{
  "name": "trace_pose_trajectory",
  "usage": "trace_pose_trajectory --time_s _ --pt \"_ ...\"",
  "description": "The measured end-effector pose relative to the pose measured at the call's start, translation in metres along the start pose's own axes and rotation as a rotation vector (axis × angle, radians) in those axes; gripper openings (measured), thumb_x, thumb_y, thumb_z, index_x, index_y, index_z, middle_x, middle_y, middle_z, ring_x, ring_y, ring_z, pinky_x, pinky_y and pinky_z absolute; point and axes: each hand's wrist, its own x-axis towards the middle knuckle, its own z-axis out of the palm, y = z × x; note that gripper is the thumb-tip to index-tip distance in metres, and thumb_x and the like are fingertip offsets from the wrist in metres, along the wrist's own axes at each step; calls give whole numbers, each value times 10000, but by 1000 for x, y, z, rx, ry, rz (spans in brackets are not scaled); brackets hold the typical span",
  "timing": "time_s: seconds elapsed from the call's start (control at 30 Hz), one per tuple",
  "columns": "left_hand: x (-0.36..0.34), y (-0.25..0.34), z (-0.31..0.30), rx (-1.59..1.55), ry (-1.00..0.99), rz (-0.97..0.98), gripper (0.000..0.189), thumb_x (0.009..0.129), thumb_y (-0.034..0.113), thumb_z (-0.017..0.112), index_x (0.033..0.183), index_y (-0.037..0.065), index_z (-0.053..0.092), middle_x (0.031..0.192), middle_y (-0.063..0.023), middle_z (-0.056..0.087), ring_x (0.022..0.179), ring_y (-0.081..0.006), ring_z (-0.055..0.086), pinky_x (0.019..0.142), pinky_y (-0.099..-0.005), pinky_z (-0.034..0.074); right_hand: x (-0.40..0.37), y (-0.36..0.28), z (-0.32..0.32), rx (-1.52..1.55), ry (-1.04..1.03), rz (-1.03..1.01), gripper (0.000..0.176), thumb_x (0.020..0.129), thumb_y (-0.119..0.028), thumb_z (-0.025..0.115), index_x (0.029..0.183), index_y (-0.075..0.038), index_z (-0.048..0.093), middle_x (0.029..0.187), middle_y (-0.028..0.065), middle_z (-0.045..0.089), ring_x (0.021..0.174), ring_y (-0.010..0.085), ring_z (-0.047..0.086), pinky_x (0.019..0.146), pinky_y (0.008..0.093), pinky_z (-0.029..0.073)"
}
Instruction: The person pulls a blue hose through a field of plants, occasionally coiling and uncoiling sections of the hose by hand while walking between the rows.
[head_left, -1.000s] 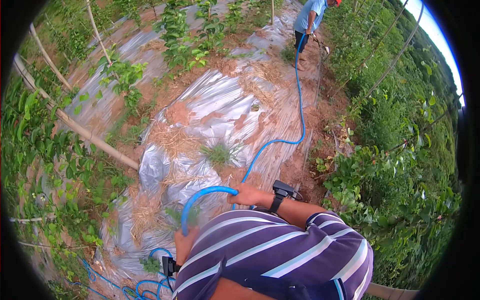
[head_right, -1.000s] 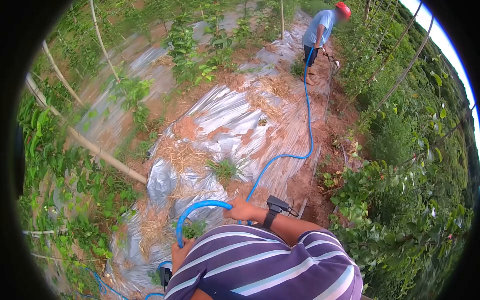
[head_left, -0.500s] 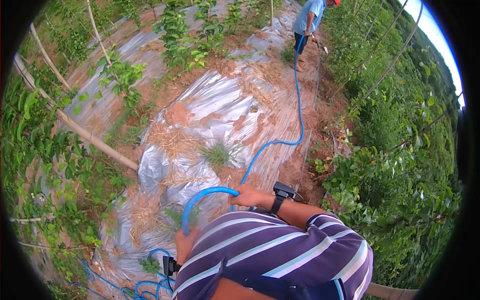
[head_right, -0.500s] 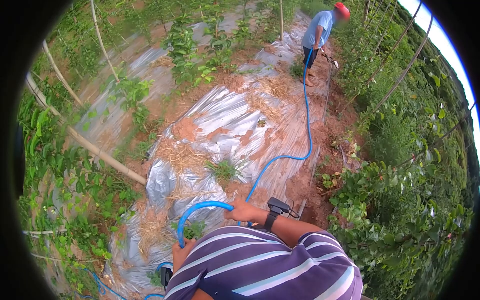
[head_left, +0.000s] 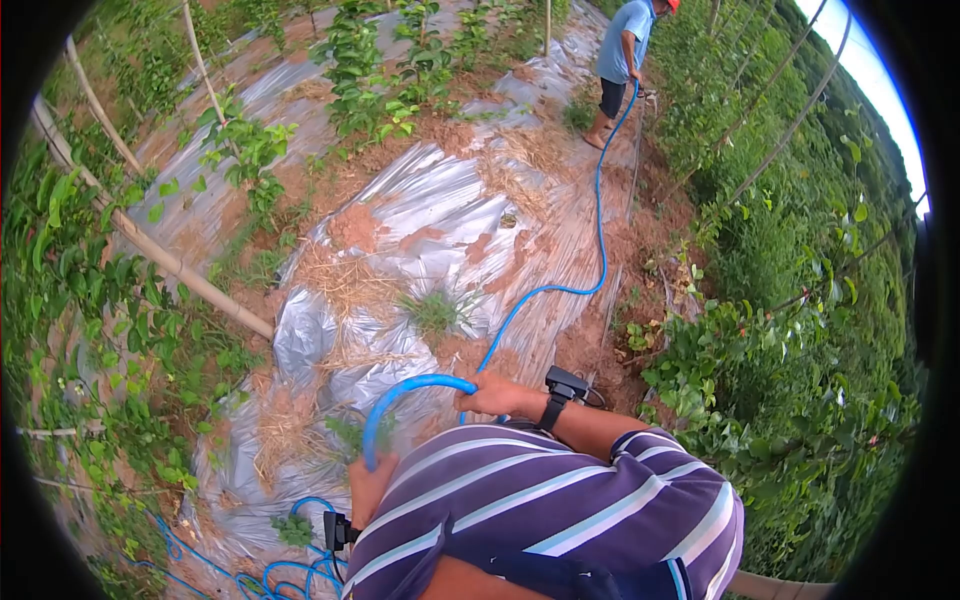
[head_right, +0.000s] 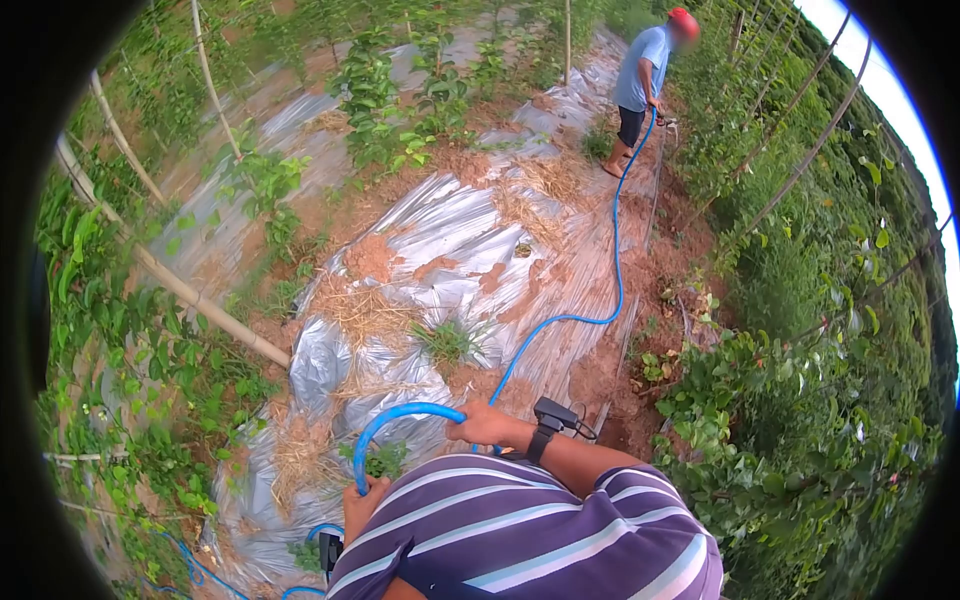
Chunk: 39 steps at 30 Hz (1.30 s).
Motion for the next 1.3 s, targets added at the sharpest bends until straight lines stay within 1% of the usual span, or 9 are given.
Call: trace_pose_trajectory --time_s 0.2,0.47,0.7,0.8,1.0,1.1,1.2,1.27,1.3 --pt "1 -3 -1 -7 15 -12 245 846 205 770 744 7 671 661 -14 631 639 -85 540 608 -302 446 5 2 3 4 16 -9 245 820 -284 717 886 -49 727 698 67 646 649 168 579 592 355 458" --pt "-3 12 -2 -8 -14 1 221 850 195 764 748 19 678 652 6 616 636 -74 532 603 -288 442 4 2 3 30 13 -33 215 821 -252 702 780 -41 696 617 36 603 576 131 542 543 333 431" --pt "-3 13 -3 -7 -22 16 230 857 201 758 740 19 680 659 9 620 637 -73 533 600 -287 442 1 -2 2 43 7 -33 207 821 -254 701 812 -47 708 648 39 619 613 135 560 567 337 442" --pt "-4 18 -4 14 -26 -14 236 860 208 758 743 16 683 664 9 627 635 -72 534 594 -288 441 3 0 2 -21 15 -26 209 821 -260 698 836 -53 716 674 43 635 643 145 572 592 345 455" --pt "-4 18 -4 14 -38 -7 245 863 216 760 746 15 686 667 10 630 631 -69 534 584 -286 440 -5 -11 0 -52 14 14 207 819 -259 699 866 -59 724 711 59 666 677 155 594 637 353 473" --pt "-2 15 -4 21 -37 -20 238 862 214 764 753 17 688 667 13 628 630 -67 529 584 -284 438 -1 -2 0 -38 17 -27 208 821 -256 700 887 -61 728 728 65 684 683 172 604 658 369 483" --pt "-1 12 -4 -1 -37 -7 232 860 208 767 755 19 685 666 14 625 626 -67 523 580 -284 434 1 6 -2 -82 71 -111 197 815 -243 700 879 -58 725 734 90 688 679 195 607 667 387 490" --pt "-1 12 -4 6 -34 9 235 860 204 770 750 18 678 668 15 622 627 -67 519 581 -283 431 4 11 -5 -156 97 -158 194 806 -232 696 860 -47 712 730 138 673 672 220 608 666 397 491" --pt "-1 11 -4 6 -33 11 235 860 204 770 750 18 678 668 15 622 627 -67 519 581 -283 431 3 11 -5 -156 97 -160 194 806 -232 696 860 -47 712 730 138 673 672 220 608 666 397 491"
